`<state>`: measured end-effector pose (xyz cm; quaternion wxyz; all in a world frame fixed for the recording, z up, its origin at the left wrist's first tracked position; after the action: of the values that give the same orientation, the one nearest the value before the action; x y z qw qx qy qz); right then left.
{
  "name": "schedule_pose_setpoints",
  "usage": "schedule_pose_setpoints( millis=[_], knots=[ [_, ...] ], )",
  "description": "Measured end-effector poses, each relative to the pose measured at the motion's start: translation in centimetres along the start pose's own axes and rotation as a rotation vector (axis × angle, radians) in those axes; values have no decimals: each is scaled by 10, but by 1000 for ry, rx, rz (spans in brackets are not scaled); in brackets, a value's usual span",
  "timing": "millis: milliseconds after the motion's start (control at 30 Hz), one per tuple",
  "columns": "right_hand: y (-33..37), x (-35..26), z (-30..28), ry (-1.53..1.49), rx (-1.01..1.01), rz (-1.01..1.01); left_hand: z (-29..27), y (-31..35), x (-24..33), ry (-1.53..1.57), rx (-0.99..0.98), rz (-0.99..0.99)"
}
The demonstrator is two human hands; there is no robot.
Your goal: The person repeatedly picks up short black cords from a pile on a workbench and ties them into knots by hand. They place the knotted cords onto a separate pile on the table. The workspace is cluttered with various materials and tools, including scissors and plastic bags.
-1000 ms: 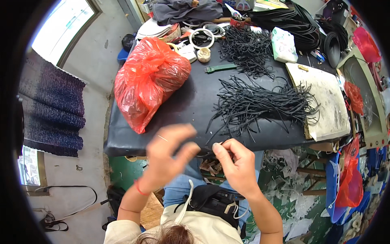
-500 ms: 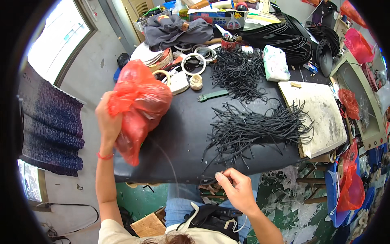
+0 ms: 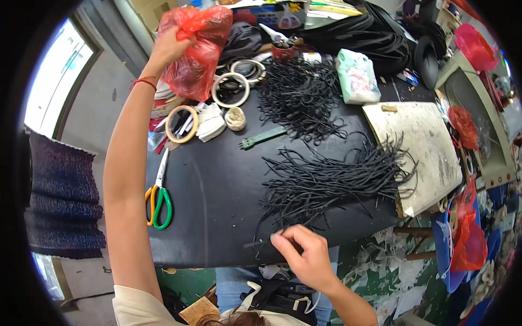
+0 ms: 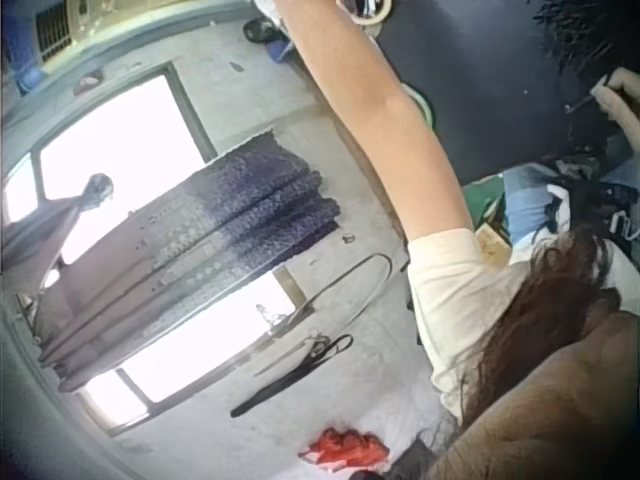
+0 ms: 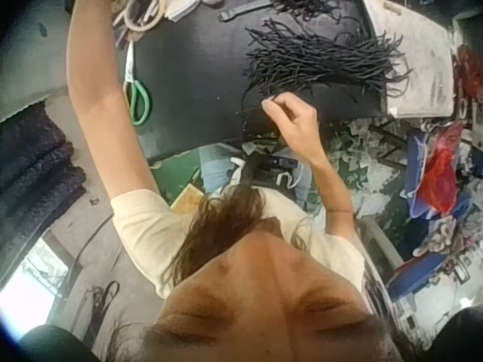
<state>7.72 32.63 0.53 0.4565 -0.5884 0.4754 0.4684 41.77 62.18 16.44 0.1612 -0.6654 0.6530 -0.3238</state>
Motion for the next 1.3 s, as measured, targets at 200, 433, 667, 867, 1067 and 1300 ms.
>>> schedule_pose_setpoints(
  millis=[200,433,667,867,1067,1300],
  knots=[
    [-14,10,-19,-295,121,183,-64,159,99,646,-174,50],
    [27,6,17,-282,-83,177,-99,400,126,1311,-932,-828],
    [77,11,20,-427,-19,258,-113,452,126,1399,-811,-901],
    [98,6,20,-330,16,197,-112,471,139,1501,-938,-1029],
    [99,4,18,-282,27,107,-106,480,143,1574,-1011,-1117],
    [50,-30,-27,471,162,-385,-113,417,79,968,-402,-799]
  ],
)
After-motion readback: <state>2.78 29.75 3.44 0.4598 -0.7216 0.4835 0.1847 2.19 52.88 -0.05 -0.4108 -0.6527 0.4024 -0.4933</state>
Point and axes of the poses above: each hand's wrist, its own y-axis away from the middle knuckle, its own z-axis out of the palm, x = y × z, the point moved 8 cm from there along -y, towards the middle knuckle, and after that the axes turned 11 degrees about -z, right-handed, at the moved point
